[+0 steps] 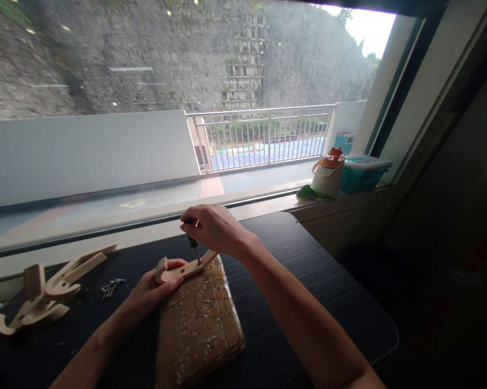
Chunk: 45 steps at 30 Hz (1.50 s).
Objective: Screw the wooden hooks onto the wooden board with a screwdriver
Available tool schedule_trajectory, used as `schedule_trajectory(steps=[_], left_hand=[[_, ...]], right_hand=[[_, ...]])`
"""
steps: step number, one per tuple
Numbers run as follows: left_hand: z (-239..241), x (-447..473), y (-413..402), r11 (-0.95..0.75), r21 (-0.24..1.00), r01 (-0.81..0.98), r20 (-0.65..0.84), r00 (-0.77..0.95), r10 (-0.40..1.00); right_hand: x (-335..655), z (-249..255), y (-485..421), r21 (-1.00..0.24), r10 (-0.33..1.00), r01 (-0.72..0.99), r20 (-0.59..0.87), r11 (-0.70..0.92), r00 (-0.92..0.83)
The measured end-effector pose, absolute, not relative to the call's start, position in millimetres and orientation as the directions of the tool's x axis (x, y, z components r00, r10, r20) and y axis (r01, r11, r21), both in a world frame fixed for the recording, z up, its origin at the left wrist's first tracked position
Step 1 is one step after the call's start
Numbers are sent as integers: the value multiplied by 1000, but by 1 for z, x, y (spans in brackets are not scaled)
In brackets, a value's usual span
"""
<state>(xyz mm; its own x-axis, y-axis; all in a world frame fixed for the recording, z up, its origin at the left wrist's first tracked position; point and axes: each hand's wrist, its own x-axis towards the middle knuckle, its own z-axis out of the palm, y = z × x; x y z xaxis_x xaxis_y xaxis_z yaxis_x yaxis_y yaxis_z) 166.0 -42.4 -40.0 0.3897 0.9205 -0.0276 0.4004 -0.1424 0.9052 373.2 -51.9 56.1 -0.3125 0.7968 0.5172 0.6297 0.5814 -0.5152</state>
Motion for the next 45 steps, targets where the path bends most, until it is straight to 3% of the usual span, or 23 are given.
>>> schedule_trajectory(steps=[21,45], left_hand=[[-40,165,-43,-142,906,399,-38,411,911],[-43,165,-39,-160,892,423,-35,417,908]], right_hand=[[373,53,-51,-436,740,624,555,648,-380],[373,52,-47,-465,771,645,545,606,-330]])
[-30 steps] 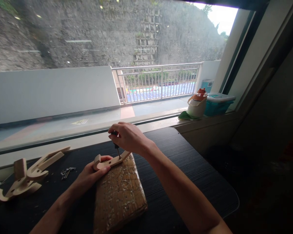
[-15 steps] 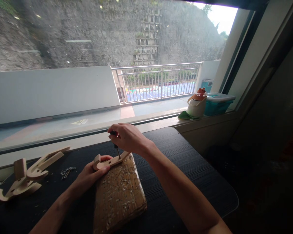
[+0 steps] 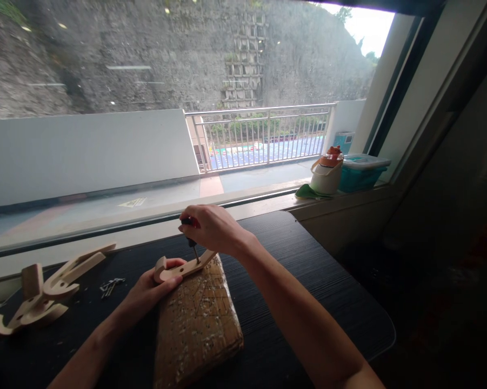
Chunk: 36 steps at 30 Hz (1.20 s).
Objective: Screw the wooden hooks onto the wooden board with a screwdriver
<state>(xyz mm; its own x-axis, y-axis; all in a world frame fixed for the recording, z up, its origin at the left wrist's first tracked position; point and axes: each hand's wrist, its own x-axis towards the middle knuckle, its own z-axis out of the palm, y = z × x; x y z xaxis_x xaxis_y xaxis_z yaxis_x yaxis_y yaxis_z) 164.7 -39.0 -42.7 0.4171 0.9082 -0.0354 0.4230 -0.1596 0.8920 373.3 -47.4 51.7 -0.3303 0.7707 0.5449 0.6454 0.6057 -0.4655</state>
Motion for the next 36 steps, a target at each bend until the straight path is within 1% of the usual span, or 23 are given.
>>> schedule_trajectory(steps=[3,8,14,18,25,31,36], left_hand=[[-43,164,-39,-163,892,422,-32,418,908],[-43,163,-40,-161,897,411,-33,425,905],[-44,165,-40,-168,895,414,-27,425,905],[-43,165,-40,-163,894,417,-33,423,905],[-41,164,-42,-134,909,395,-53,429,902],[-39,166,-42,-146,907,395,-35,417,908],[-40,166,-42,-155,906,393,-21,409,912]], right_hand=[[370,51,-49,-488,780,631,527,603,-337],[372,48,-45,-483,761,608,539,630,-361],[375,47,-42,-489,785,644,535,589,-312],[371,48,-47,-515,808,644,505,565,-305],[372,50,-49,-546,822,622,452,561,-345],[374,49,-45,-529,846,679,451,509,-283],[373,49,-48,-505,839,684,440,526,-320]])
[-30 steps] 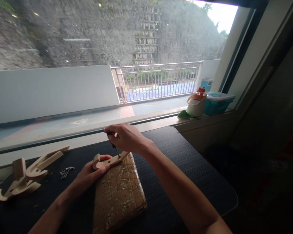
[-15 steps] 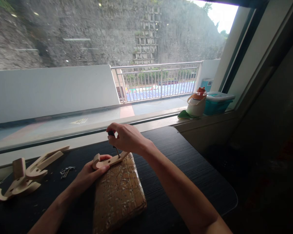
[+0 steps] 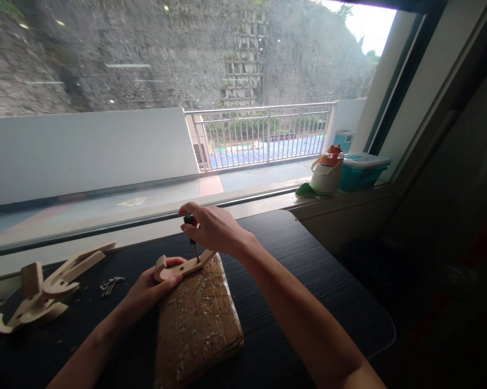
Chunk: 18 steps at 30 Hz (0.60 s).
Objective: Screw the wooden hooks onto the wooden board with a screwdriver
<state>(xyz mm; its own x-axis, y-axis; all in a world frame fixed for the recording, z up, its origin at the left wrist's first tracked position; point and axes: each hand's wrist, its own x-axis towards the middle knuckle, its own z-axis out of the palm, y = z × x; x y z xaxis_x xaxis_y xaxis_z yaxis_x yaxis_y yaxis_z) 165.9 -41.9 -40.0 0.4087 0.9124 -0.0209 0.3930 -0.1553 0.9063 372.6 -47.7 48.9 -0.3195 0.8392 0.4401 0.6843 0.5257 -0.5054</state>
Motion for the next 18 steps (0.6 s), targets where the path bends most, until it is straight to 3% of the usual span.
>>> schedule_trajectory(steps=[18], left_hand=[[-39,166,-43,-130,918,375,-39,412,910]], right_hand=[[372,45,-48,-428,815,712,449,557,-367]])
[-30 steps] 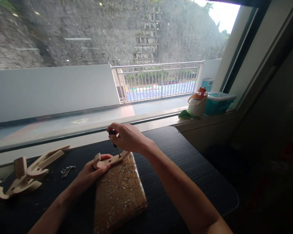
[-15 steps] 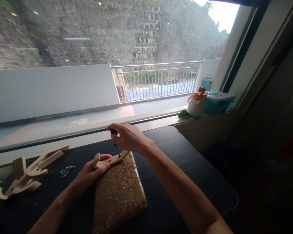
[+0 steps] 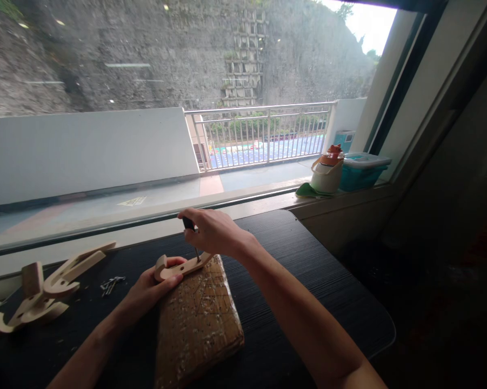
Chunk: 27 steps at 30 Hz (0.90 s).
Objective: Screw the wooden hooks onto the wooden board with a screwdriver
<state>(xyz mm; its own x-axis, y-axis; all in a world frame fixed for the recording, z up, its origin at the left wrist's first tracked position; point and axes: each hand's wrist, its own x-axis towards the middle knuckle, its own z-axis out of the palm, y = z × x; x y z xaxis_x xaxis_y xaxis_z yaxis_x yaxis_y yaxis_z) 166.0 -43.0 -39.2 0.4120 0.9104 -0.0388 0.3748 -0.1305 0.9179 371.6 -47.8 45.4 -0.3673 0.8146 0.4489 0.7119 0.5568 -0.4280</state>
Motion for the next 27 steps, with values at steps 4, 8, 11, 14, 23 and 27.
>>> schedule_trajectory(steps=[4,8,11,14,23,27], left_hand=[[-39,167,-43,-133,918,374,-34,408,912],[-40,167,-42,-145,914,379,-21,402,915],[-41,166,-42,-137,914,381,-29,399,917],[-40,166,-42,-141,916,375,-24,404,914],[-40,166,-42,-155,912,380,-14,408,913],[-41,166,-42,-148,916,372,-16,404,915]], right_hand=[[375,45,-46,-469,828,692,419,548,-372],[376,44,-43,-482,847,709,412,516,-336],[374,43,-43,-481,845,708,416,518,-336],[372,44,-46,-473,827,691,434,547,-358],[374,46,-44,-516,832,663,436,543,-343],[373,44,-44,-500,837,685,438,530,-328]])
